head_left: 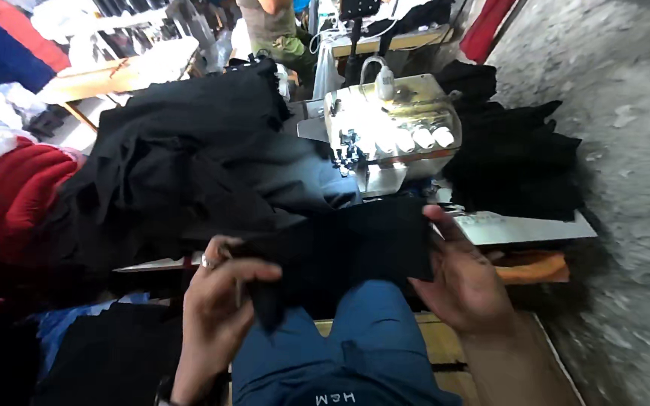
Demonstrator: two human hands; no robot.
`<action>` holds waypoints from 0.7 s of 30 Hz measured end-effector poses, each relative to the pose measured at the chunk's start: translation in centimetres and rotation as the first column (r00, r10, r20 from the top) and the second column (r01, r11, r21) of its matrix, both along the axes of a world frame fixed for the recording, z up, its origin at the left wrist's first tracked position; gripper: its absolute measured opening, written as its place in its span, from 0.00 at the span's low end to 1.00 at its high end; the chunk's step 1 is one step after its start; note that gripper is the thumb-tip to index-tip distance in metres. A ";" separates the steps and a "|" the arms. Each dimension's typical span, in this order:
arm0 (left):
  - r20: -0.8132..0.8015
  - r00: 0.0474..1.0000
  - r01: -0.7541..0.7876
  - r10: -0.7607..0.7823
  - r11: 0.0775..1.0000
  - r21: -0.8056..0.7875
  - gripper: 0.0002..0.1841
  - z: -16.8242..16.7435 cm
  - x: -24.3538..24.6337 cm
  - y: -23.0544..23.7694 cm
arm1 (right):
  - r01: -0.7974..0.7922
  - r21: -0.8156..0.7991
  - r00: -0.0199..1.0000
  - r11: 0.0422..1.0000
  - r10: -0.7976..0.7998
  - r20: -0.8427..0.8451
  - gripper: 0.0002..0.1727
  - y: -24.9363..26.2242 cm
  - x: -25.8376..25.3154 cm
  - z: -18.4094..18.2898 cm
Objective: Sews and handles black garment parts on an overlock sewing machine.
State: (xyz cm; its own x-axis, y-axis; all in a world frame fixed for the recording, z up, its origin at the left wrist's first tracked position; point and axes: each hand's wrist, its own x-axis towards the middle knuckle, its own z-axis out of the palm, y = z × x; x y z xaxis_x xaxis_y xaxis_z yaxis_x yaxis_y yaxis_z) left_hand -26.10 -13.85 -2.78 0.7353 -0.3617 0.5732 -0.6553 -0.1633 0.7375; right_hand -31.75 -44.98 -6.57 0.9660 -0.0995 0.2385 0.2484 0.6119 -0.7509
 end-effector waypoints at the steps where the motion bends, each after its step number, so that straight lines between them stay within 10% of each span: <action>1: 0.044 0.999 -0.013 0.011 0.999 0.032 0.11 -0.4 -0.2 0.4 | 0.039 -0.124 0.999 0.991 -0.036 0.026 0.20 0.1 0.0 -0.7; 4: 0.106 0.992 -0.070 0.063 0.995 0.071 0.11 0.7 0.9 2.4 | 0.340 -0.646 0.937 0.684 -0.307 0.169 0.16 1.1 0.4 -2.9; 7: 0.178 0.968 -0.210 0.179 0.962 0.172 0.14 1.6 3.8 3.1 | 0.300 -0.843 0.945 0.446 -0.262 0.198 0.05 2.1 1.0 -4.1; 13: 0.205 0.919 -0.393 0.338 0.834 0.387 0.10 -0.1 11.3 4.1 | -0.370 -0.642 0.920 0.672 0.169 -0.353 0.13 6.4 4.5 -2.2; 21: 0.210 0.904 -0.421 0.372 0.693 0.585 0.20 -1.0 30.9 3.9 | -0.464 -0.543 0.825 0.699 0.119 -0.552 0.24 15.5 13.3 -0.9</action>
